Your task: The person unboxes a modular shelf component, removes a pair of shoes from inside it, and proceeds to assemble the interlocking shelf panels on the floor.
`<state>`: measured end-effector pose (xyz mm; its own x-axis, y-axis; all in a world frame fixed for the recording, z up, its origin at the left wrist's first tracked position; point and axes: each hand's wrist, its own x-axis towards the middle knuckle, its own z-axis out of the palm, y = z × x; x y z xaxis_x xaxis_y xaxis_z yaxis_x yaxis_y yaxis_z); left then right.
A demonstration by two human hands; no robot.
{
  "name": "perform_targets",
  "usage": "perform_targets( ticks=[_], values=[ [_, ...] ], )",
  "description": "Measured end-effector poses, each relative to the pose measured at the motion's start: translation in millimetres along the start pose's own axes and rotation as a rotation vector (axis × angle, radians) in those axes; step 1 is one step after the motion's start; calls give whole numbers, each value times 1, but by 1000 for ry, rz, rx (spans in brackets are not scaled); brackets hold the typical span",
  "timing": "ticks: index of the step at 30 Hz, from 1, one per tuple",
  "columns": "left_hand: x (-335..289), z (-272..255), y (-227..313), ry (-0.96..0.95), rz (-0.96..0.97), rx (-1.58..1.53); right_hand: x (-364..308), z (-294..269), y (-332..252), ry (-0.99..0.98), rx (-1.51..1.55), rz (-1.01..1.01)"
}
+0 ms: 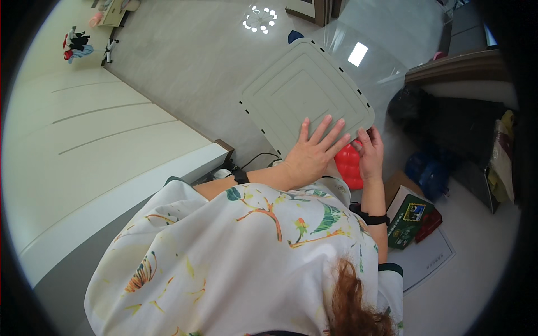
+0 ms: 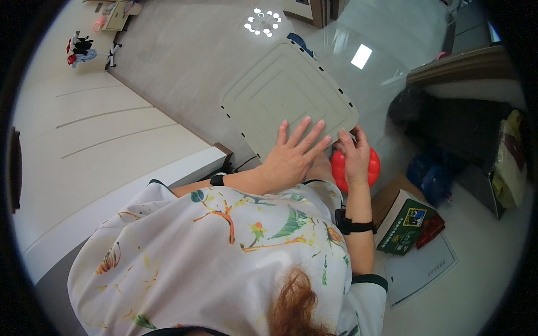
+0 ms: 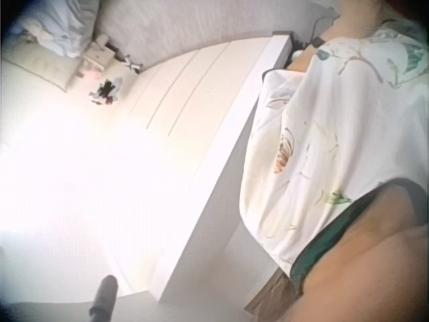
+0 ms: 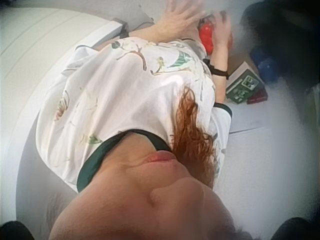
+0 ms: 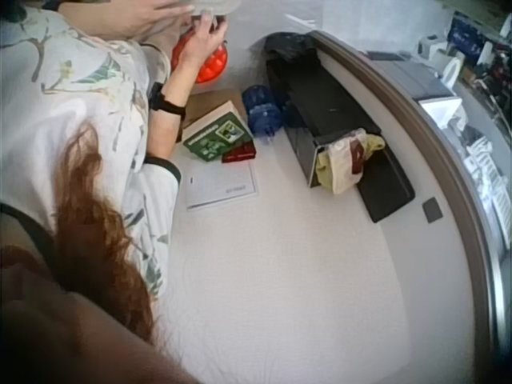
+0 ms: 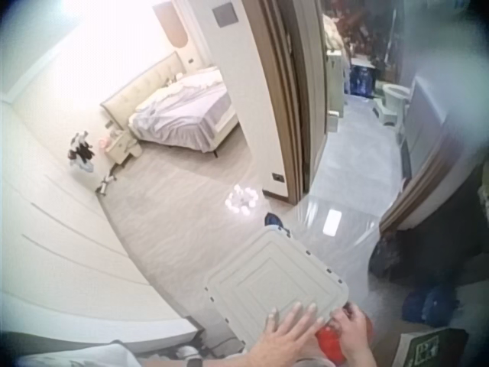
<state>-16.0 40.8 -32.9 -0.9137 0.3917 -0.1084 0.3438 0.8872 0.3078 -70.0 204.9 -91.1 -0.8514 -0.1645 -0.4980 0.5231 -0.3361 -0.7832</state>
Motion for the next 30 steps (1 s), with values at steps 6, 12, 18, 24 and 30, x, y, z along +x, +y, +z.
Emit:
perform_targets(
  ticks=[6,12,18,24,30],
  values=[
    [-1,4,-1,36,7,-18,0,1,-11,-76,-16,47],
    [-2,5,-8,87,37,-152,-2,-3,-3,-27,8,59],
    [-14,-5,-13,34,-24,-109,-21,11,17,132,82,97],
    [-14,-7,-13,-13,31,-161,-49,16,22,-139,-39,208],
    [-13,1,-16,-42,46,-89,-40,4,48,-307,-309,94]
  ],
)
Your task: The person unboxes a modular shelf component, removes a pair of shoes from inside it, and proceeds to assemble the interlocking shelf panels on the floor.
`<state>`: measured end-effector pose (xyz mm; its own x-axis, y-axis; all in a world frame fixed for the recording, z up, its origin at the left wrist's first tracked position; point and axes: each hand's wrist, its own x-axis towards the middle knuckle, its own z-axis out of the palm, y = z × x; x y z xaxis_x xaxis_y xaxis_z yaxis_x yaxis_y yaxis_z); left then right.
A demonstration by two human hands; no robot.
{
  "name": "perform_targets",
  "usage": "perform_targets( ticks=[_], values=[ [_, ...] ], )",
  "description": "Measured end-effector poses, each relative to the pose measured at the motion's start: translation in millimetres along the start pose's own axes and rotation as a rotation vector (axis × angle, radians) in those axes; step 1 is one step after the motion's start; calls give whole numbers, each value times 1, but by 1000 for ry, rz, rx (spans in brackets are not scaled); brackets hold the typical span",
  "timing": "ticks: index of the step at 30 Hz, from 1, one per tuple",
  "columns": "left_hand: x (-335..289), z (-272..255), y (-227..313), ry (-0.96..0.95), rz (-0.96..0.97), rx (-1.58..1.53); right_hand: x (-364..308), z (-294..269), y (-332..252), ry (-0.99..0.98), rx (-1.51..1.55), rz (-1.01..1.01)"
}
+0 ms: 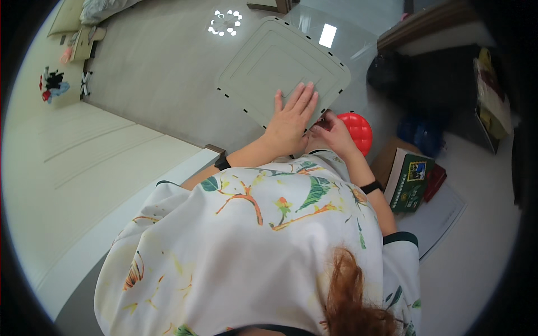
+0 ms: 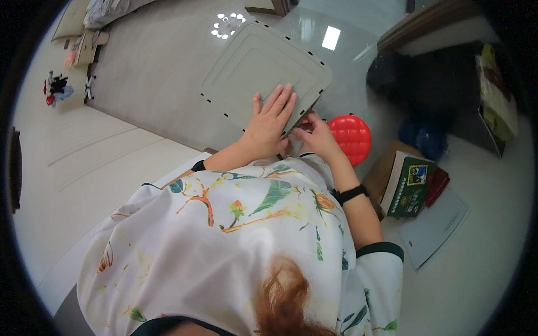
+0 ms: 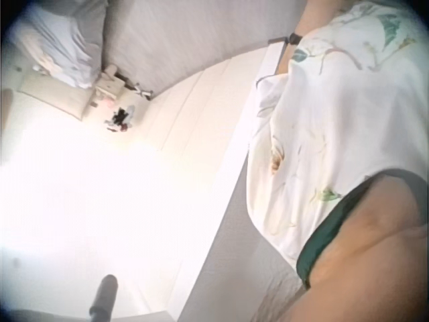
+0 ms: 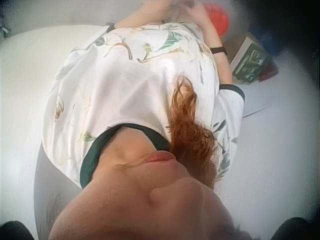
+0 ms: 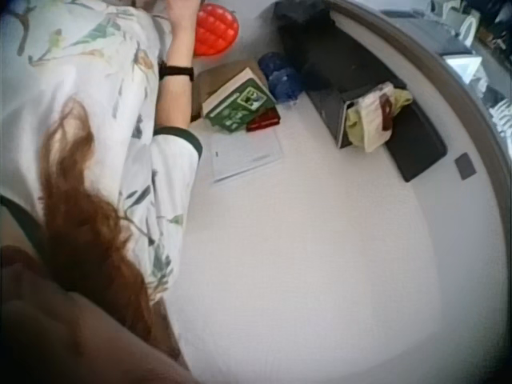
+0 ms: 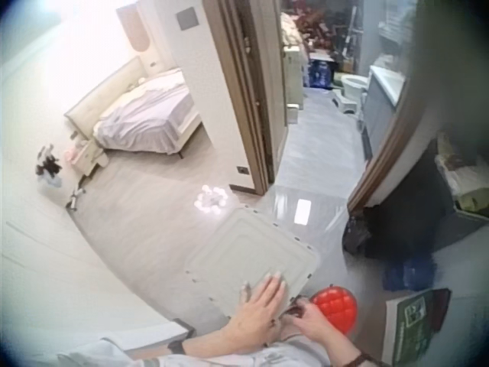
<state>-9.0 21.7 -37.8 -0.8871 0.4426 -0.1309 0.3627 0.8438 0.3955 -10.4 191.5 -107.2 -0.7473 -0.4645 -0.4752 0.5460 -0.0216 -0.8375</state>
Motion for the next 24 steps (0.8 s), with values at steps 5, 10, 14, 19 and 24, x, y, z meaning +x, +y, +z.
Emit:
perform_targets(
  ticks=[5,10,14,19,24],
  values=[
    [1,1,1,-4,-7,21,6,3,15,45,-8,-88],
    [-1,-2,1,46,25,28,1,9,13,24,161,-105],
    [-1,5,-6,263,185,-185,1,11,26,33,274,-124],
    [4,-1,-20,274,116,-706,2,7,26,13,208,-158],
    [-13,-21,-35,275,-15,-830,1,7,19,44,182,-92]
  ],
)
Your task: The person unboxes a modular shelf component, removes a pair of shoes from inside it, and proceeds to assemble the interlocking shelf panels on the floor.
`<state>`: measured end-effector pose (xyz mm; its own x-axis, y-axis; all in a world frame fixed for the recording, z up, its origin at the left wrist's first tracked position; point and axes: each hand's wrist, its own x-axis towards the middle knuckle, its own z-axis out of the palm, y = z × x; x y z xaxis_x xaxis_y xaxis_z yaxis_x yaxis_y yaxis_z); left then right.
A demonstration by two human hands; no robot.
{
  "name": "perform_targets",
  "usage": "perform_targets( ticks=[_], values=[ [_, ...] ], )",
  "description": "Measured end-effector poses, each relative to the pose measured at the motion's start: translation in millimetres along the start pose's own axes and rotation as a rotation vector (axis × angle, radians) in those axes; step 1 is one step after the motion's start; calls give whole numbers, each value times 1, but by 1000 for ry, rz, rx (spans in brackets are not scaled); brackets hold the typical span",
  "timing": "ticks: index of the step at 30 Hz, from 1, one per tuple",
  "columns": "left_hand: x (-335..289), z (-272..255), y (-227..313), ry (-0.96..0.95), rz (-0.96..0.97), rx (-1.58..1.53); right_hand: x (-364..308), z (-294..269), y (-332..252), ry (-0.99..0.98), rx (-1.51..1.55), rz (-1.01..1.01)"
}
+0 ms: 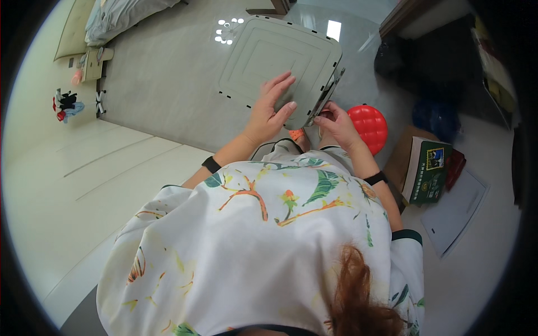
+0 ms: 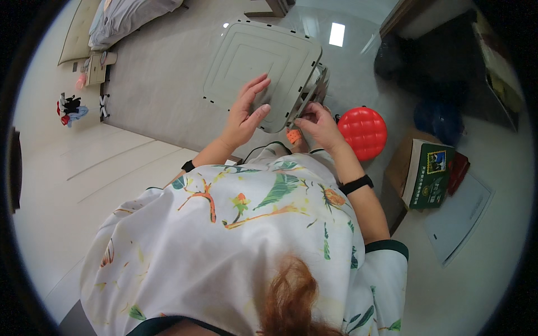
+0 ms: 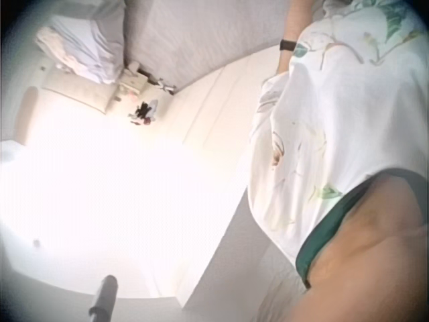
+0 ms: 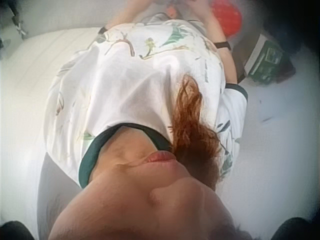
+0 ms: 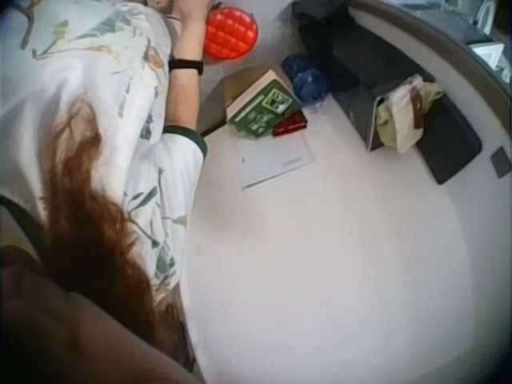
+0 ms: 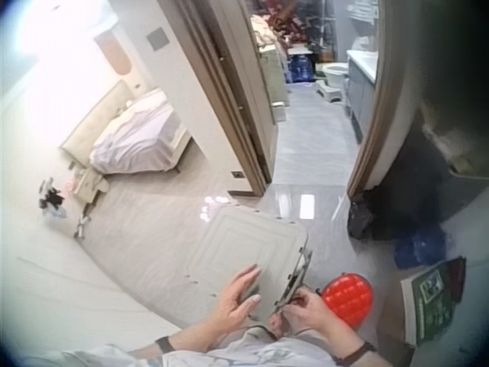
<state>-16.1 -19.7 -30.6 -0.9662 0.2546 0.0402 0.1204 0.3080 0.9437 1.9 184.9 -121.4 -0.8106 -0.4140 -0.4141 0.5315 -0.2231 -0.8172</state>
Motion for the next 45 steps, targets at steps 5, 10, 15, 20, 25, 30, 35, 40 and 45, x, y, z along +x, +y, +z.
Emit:
perform_targets(
  ticks=[5,10,15,20,25,30,35,40,45],
  values=[
    [-30,-21,-11,319,-30,606,-11,12,-17,187,-93,-22],
    [-62,-20,-14,556,-640,174,-25,28,-47,368,-347,-5],
    [-69,-1,-21,348,-956,-821,-18,62,-60,213,-247,262],
    [-71,17,-36,289,-774,-995,-15,63,-61,274,-208,332],
    [-62,13,-26,390,-850,-1073,-15,73,-59,238,-245,415],
    [-61,22,-39,390,-838,-979,-23,86,-57,234,-310,402],
    [-59,31,-52,420,-795,-802,-23,95,-60,239,-375,388],
    [-56,25,-54,443,-827,-922,-17,86,-67,83,-762,-11],
    [-71,10,-43,387,-805,-1043,14,145,-89,-152,-13,-171]
  ],
)
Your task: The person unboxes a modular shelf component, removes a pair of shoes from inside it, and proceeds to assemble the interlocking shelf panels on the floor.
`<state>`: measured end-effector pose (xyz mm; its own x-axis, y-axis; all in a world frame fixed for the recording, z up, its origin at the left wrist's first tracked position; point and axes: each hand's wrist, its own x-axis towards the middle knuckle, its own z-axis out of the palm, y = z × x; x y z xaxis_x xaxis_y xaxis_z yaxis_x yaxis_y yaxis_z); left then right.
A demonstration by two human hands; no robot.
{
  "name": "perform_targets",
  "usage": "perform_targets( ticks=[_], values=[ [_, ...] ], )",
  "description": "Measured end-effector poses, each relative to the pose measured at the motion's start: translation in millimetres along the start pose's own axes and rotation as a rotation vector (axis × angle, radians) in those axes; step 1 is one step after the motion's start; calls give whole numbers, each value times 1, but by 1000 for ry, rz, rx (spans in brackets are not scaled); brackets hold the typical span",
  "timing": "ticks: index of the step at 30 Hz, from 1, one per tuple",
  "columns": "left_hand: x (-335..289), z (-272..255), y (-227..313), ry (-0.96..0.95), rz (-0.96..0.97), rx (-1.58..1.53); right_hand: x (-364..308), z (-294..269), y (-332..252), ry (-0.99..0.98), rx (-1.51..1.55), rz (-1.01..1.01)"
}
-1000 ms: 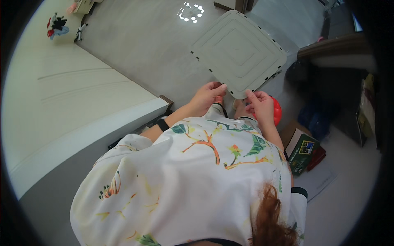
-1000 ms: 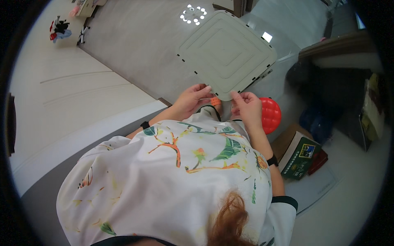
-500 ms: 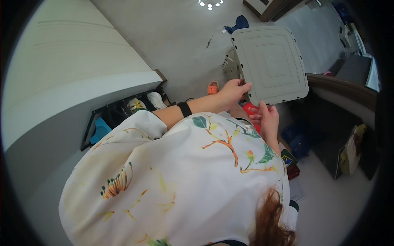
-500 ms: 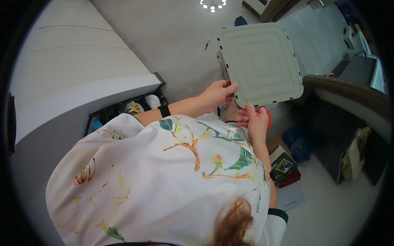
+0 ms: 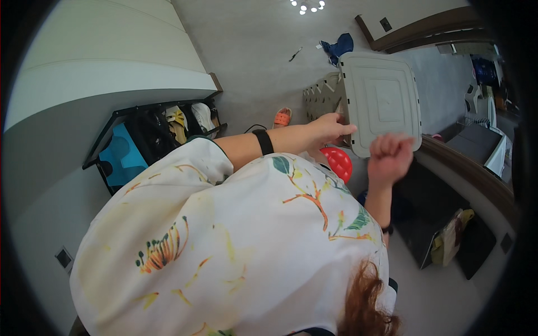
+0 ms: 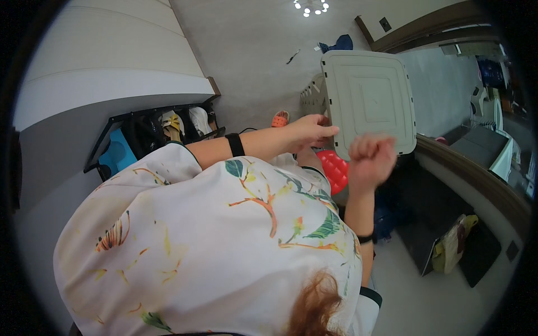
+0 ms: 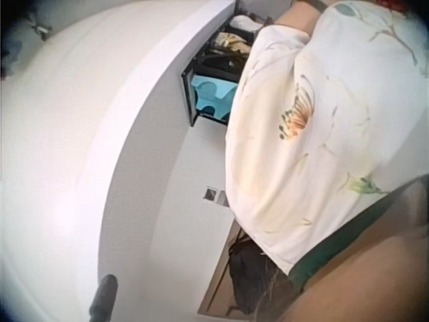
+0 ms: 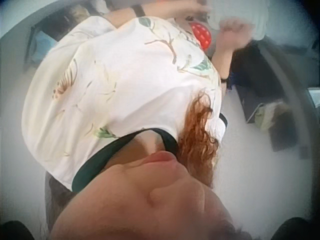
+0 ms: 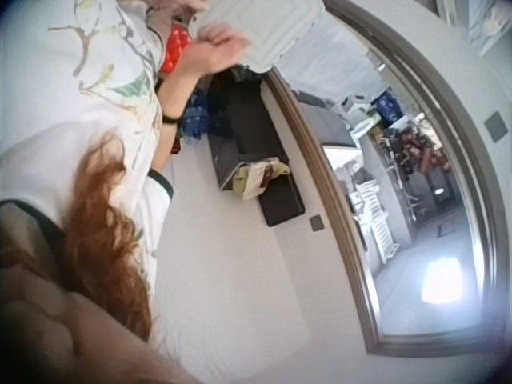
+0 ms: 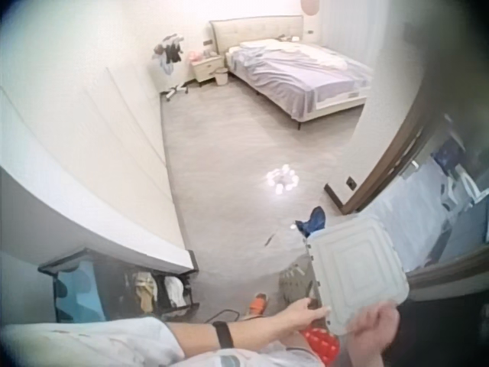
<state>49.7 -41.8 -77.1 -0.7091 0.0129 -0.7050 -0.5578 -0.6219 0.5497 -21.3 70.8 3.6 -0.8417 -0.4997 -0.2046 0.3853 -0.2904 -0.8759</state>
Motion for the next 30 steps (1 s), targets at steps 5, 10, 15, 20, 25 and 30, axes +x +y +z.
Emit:
perform_targets(
  ticks=[5,10,15,20,25,30],
  values=[
    [-5,-7,3,17,-72,-58,17,-20,51,-42,-136,60],
    [-12,-5,17,66,-39,-83,16,-10,48,-2,-97,91],
    [10,-7,6,104,-5,-149,21,-4,37,55,6,239],
    [21,-8,4,104,67,-256,45,17,31,55,45,242],
    [41,-13,-17,67,111,-398,51,16,60,-66,-4,136],
    [29,-9,-5,115,58,-389,52,16,62,-12,-4,154]
  ],
)
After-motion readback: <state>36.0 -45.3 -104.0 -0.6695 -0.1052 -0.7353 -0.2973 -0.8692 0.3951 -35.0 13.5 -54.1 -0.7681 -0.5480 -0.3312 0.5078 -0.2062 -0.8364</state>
